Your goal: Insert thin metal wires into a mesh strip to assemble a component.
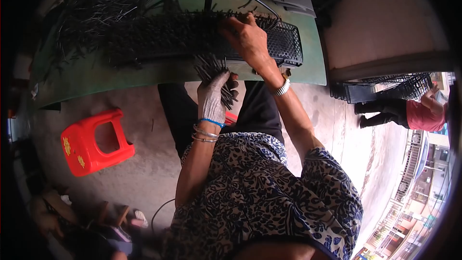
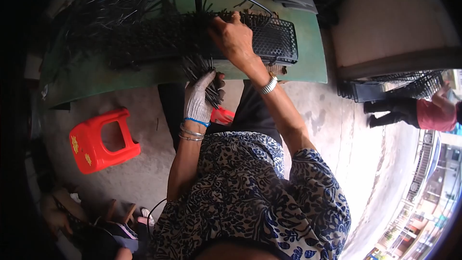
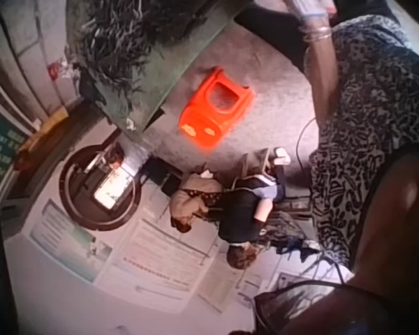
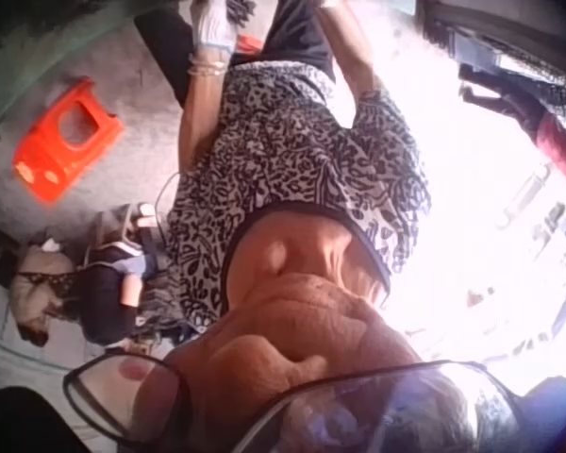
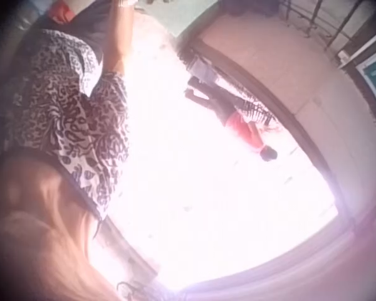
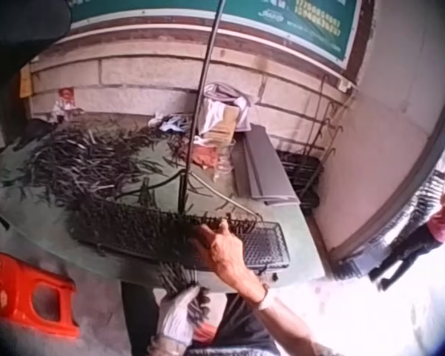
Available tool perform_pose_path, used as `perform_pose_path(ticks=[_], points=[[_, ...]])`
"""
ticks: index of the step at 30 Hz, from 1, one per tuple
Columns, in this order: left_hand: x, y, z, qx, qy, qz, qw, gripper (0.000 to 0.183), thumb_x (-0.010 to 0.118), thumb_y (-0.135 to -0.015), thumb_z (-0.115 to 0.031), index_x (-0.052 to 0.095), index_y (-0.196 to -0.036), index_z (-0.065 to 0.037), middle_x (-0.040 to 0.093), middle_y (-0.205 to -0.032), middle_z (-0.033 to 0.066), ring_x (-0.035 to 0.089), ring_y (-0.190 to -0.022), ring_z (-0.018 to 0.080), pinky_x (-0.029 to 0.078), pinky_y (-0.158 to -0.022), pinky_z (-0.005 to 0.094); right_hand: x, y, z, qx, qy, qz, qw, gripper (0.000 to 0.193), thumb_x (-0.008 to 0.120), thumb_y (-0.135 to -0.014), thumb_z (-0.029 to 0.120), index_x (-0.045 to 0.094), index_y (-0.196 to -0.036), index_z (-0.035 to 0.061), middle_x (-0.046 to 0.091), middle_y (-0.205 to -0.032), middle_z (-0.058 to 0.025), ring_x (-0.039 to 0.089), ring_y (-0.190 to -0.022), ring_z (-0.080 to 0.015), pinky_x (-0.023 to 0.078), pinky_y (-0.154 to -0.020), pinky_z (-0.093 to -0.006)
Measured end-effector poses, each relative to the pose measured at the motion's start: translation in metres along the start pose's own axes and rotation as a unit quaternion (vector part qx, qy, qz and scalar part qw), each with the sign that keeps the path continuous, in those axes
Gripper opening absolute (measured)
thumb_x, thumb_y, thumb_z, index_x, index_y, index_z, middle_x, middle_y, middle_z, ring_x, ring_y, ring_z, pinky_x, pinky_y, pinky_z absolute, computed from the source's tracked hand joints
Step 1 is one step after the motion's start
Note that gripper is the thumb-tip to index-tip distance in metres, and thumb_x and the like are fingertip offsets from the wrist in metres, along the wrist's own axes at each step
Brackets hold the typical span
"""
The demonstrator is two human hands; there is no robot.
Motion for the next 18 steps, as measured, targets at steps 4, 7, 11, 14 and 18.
perform_pose_path(ticks=[4,7,11,14,18], points=[[-0.008,-0.003,0.002,0.014,0.001,-0.003,1.0,0.013,0.066,-0.086,-0.011,0.065,-0.092,0.001,0.068,-0.078,0.0099,0.062,-0.058,0.0166,0.05,-0.048,0.0267,-0.032,0.019,0.012,0.11,-0.194,0.141,0.965,0.026,0.069,-0.088,0.027,0.066,-0.099,0.0043,0.063,-0.079,-0.0102,0.059,-0.066,-0.0182,0.048,-0.06,-0.0321],[0.001,0.001,-0.001,0.014,-0.01,-0.001,1.0,0.016,0.068,-0.087,-0.012,0.065,-0.096,0.0,0.068,-0.081,0.0098,0.065,-0.065,0.0177,0.052,-0.051,0.0283,-0.03,0.036,0.013,0.077,-0.328,0.194,0.921,0.013,0.064,-0.09,0.011,0.065,-0.097,0.0005,0.064,-0.077,-0.004,0.056,-0.063,-0.0099,0.046,-0.058,-0.0264],[-0.003,-0.007,0.005,-0.026,0.046,-0.001,0.999,0.016,0.063,-0.091,-0.018,0.065,-0.104,-0.008,0.069,-0.09,0.0087,0.067,-0.077,0.0206,0.057,-0.064,0.0371,-0.032,0.035,0.009,0.117,-0.367,0.064,0.921,0.007,0.062,-0.09,0.005,0.062,-0.093,-0.0014,0.063,-0.074,-0.0049,0.056,-0.063,-0.0093,0.045,-0.057,-0.0257],[-0.011,-0.012,0.008,-0.043,0.07,0.025,0.996,0.018,0.063,-0.092,-0.02,0.064,-0.107,-0.01,0.068,-0.096,0.0078,0.067,-0.087,0.0219,0.057,-0.073,0.0425,-0.032,0.02,0.008,0.104,-0.276,-0.081,0.952,0.006,0.062,-0.09,0.004,0.061,-0.093,-0.0014,0.064,-0.074,-0.0048,0.056,-0.063,-0.0083,0.044,-0.056,-0.0245],[-0.004,-0.009,0.009,-0.045,0.11,0.037,0.992,0.019,0.065,-0.091,-0.019,0.064,-0.106,-0.007,0.067,-0.093,0.0085,0.066,-0.082,0.0213,0.057,-0.069,0.0393,0.002,0.01,0.003,0.053,-0.284,-0.176,0.941,0.007,0.065,-0.088,0.003,0.064,-0.095,0.0008,0.063,-0.071,-0.0035,0.054,-0.062,-0.0063,0.044,-0.057,-0.0235]])
Point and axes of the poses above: each hand's wrist, its own y-axis away from the middle knuckle, its own x-axis out of the palm, z = x × y, the point moved 1 cm from there along -y, towards the middle knuckle
